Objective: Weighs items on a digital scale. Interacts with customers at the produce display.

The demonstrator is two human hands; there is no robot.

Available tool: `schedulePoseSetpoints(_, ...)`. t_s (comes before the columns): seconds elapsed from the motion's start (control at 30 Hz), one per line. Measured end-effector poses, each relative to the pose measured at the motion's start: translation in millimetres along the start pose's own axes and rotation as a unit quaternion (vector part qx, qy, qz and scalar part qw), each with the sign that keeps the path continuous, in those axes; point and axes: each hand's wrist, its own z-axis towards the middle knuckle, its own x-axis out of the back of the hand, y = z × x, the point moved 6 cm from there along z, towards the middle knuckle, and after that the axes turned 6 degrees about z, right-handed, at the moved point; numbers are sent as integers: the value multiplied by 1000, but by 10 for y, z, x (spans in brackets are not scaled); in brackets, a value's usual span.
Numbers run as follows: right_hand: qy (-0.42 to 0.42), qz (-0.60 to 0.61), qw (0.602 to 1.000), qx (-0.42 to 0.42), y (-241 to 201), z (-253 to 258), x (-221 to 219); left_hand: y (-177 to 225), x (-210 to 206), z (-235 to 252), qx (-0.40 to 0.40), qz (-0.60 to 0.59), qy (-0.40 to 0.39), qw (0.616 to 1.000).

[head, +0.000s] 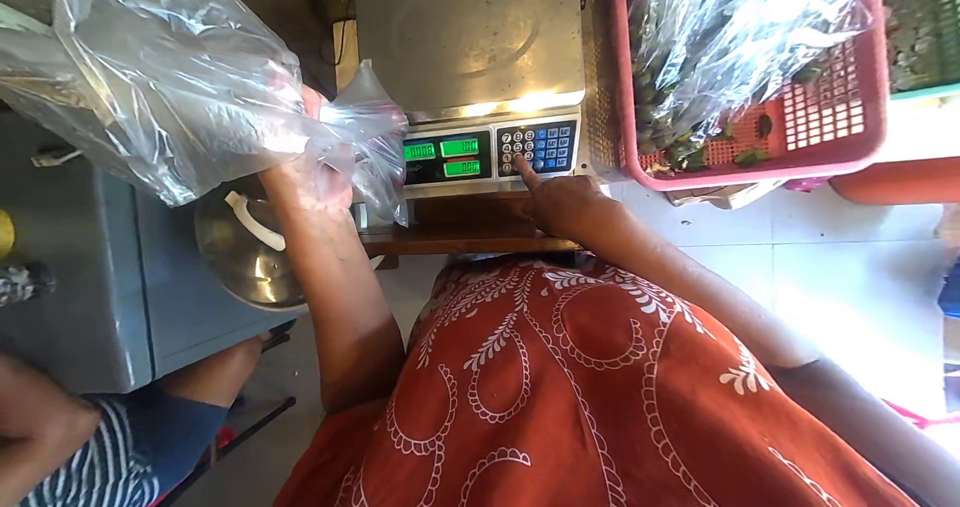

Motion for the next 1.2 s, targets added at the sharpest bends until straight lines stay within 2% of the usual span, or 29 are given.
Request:
schedulePoseSetpoints(0.07,0,10,1000,4,-48,-130,41,8,-15,-16,-3,3,-3,1000)
schedulePoseSetpoints(0.3,-10,-9,1000,5,-58,-120,37,-18,-70,-14,-7,1,-11,1000)
schedulePoseSetpoints(0.43,24,11,998,56,-71,-153,69,-5,-103,11,-12,15,-23,1000)
schedulePoseSetpoints(0.7,-27,-26,998,40,-66,-61,22,70,-268,148,-17,16,-37,999)
schedulePoseSetpoints(0.93,-40,-53,997,35,-6,50,-33,23,-564,378,-23,79,-95,992)
schedulePoseSetpoints(1.0,-35,-29,998,36,52,184,-70,-41,-718,452,-8,82,-122,989)
schedulePoseSetpoints(1.07,17,32,997,61,90,259,-61,-115,-852,499,18,85,-132,987)
schedulePoseSetpoints(1.13,52,104,989,94,89,235,-11,-195,-983,529,67,104,-111,986)
schedulePoseSetpoints(1.2,50,166,974,146,47,115,11,-300,-1121,587,110,127,-100,981)
